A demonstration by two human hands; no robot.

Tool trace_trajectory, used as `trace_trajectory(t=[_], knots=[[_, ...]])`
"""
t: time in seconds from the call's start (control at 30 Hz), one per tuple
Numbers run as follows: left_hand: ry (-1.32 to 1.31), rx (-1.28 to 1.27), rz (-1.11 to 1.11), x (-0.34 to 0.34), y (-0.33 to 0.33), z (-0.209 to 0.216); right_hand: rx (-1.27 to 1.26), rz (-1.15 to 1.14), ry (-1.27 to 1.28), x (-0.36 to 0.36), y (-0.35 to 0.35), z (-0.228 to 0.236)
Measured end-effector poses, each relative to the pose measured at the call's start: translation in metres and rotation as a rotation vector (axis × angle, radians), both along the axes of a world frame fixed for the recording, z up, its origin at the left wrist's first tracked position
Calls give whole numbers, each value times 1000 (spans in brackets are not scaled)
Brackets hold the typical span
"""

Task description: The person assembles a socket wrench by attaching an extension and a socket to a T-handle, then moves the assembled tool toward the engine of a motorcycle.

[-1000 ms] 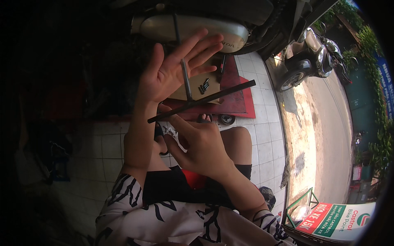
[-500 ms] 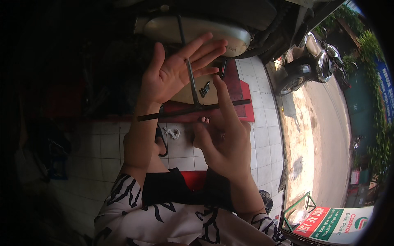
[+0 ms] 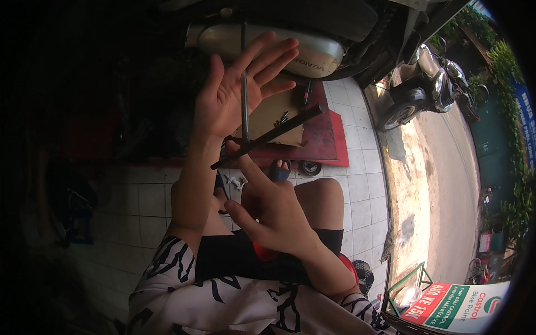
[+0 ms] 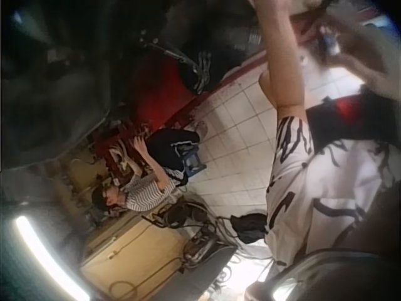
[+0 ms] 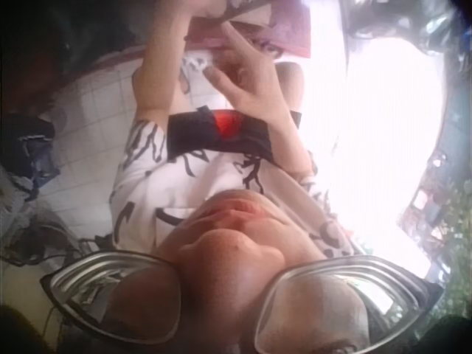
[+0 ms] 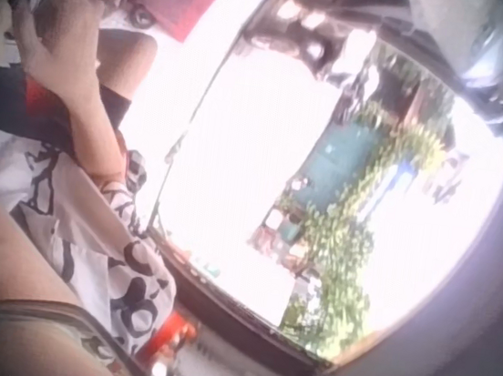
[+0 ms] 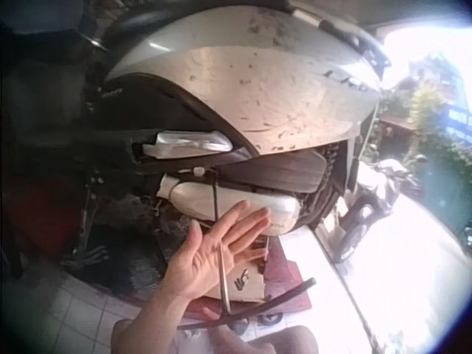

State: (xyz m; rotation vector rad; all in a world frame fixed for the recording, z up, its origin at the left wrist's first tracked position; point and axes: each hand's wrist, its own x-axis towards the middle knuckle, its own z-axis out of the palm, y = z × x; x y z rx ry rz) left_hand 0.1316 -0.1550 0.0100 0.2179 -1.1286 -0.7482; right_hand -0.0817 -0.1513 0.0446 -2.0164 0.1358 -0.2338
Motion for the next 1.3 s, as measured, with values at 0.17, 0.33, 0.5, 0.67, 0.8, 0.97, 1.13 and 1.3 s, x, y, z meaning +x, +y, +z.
trace_trajectory(t=[0.17, 0.33, 0.5, 0.67, 0.8, 0.97, 1.13, 1.3], knots=[[47, 17, 9, -2, -5, -2, 67, 85, -138, 10, 7, -3], [47, 46, 34, -2, -9, -5, -13, 65, -122, 15, 5, 18], [39, 40, 30, -3, -12, -4, -71, -120, -165, 10, -13, 17], [25, 63, 27, -2, -13, -6, -148, -267, -115, -1, -23, 8], [30, 84, 7, -3, -16, -7, -198, -385, -116, -12, -29, -6], [70, 56, 3, 2, -13, -7, -223, -433, 68, -19, -22, 4], [83, 7, 23, 7, -5, -2, -204, -305, -114, -24, -22, -27], [77, -22, 41, 10, -4, -4, -163, -177, -36, -8, 1, -29]])
